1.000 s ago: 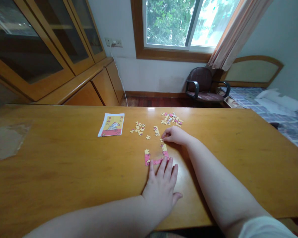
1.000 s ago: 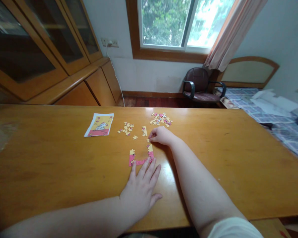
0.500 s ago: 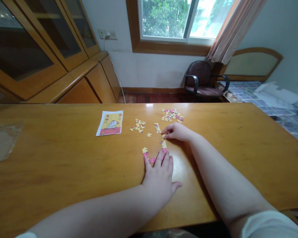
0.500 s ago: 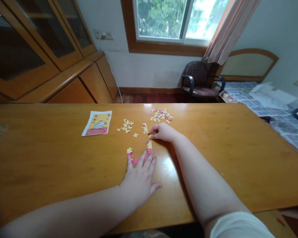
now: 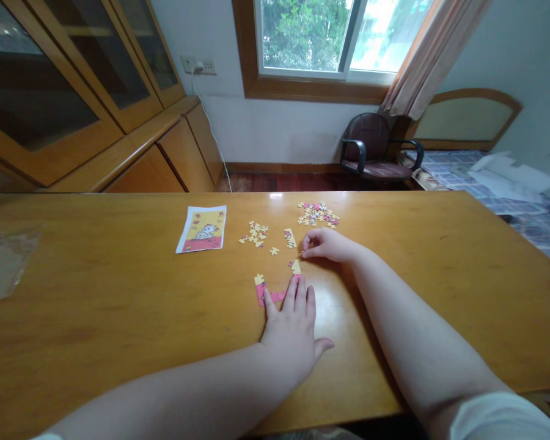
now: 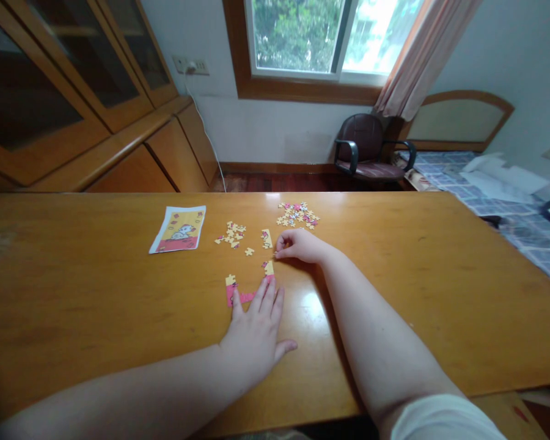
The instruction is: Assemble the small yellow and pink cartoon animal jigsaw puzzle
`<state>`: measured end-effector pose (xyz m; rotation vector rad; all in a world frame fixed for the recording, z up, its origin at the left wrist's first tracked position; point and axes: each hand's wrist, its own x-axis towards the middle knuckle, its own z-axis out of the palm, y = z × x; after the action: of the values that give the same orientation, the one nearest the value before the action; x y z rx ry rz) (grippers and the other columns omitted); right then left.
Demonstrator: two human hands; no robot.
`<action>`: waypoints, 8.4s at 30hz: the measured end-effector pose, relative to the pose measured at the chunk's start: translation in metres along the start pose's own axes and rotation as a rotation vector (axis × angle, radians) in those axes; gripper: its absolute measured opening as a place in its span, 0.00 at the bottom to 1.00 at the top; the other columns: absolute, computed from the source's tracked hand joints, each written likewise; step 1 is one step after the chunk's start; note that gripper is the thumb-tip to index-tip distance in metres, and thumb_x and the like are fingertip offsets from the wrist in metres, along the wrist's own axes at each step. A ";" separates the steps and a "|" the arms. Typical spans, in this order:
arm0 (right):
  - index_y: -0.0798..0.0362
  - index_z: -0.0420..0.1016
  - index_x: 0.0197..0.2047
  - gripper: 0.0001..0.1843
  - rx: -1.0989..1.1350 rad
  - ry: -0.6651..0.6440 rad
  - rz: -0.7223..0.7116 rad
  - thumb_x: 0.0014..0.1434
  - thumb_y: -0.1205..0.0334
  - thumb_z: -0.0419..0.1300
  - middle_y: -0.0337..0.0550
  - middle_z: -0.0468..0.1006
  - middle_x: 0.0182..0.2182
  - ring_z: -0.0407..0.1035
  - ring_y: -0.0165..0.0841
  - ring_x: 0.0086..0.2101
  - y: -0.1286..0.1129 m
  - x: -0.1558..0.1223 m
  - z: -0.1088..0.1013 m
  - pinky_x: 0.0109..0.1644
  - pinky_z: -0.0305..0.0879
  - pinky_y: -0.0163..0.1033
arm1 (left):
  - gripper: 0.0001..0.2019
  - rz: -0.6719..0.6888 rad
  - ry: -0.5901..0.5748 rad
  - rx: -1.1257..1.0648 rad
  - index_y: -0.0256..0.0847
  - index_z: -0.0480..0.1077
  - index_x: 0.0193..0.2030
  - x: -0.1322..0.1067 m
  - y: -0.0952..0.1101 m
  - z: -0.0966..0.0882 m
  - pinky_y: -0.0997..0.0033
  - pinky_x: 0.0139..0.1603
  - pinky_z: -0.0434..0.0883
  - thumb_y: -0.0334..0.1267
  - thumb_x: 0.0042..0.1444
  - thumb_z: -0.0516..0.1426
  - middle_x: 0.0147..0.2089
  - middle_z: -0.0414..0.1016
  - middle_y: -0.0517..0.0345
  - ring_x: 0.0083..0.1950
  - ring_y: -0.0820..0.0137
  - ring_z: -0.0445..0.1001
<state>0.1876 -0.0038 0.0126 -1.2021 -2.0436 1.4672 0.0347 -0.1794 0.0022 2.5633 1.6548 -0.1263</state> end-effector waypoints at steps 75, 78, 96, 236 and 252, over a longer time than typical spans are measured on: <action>0.49 0.82 0.35 0.09 -0.554 0.190 -0.367 0.54 0.68 0.61 0.44 0.77 0.43 0.74 0.33 0.40 -0.006 -0.001 0.016 0.49 0.68 0.39 | 0.45 0.065 0.000 -0.016 0.30 0.50 0.70 0.001 0.002 -0.004 0.36 0.68 0.36 0.66 0.56 0.45 0.72 0.43 0.35 0.74 0.50 0.36; 0.49 0.82 0.35 0.09 -0.542 0.189 -0.372 0.54 0.69 0.60 0.43 0.78 0.42 0.73 0.33 0.40 -0.007 -0.001 0.017 0.49 0.68 0.39 | 0.45 0.061 0.018 -0.005 0.31 0.50 0.70 0.001 0.002 -0.003 0.36 0.68 0.36 0.66 0.56 0.45 0.72 0.43 0.35 0.74 0.50 0.36; 0.51 0.81 0.36 0.07 -0.498 0.165 -0.409 0.56 0.64 0.61 0.46 0.77 0.44 0.72 0.35 0.44 -0.011 -0.003 0.017 0.53 0.66 0.41 | 0.45 0.068 0.043 -0.014 0.29 0.50 0.70 0.002 0.001 0.002 0.44 0.70 0.43 0.65 0.56 0.45 0.72 0.45 0.35 0.73 0.49 0.40; 0.52 0.79 0.36 0.10 -0.508 0.329 -0.251 0.62 0.59 0.57 0.44 0.77 0.35 0.70 0.33 0.37 -0.005 0.007 0.022 0.46 0.64 0.40 | 0.07 0.208 0.165 -0.233 0.44 0.71 0.33 0.078 -0.172 -0.047 0.67 0.38 0.65 0.41 0.50 0.54 0.36 0.73 0.57 0.37 0.66 0.71; 0.52 0.79 0.36 0.09 -0.509 0.324 -0.245 0.62 0.60 0.58 0.44 0.77 0.35 0.70 0.33 0.36 -0.007 0.006 0.023 0.44 0.64 0.38 | 0.13 0.224 0.187 -0.242 0.44 0.76 0.40 0.081 -0.174 -0.046 0.63 0.47 0.68 0.38 0.55 0.51 0.41 0.76 0.56 0.44 0.64 0.73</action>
<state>0.1647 -0.0134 0.0087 -1.2099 -2.2916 0.6075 -0.0898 -0.0294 0.0331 2.6110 1.3242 0.3167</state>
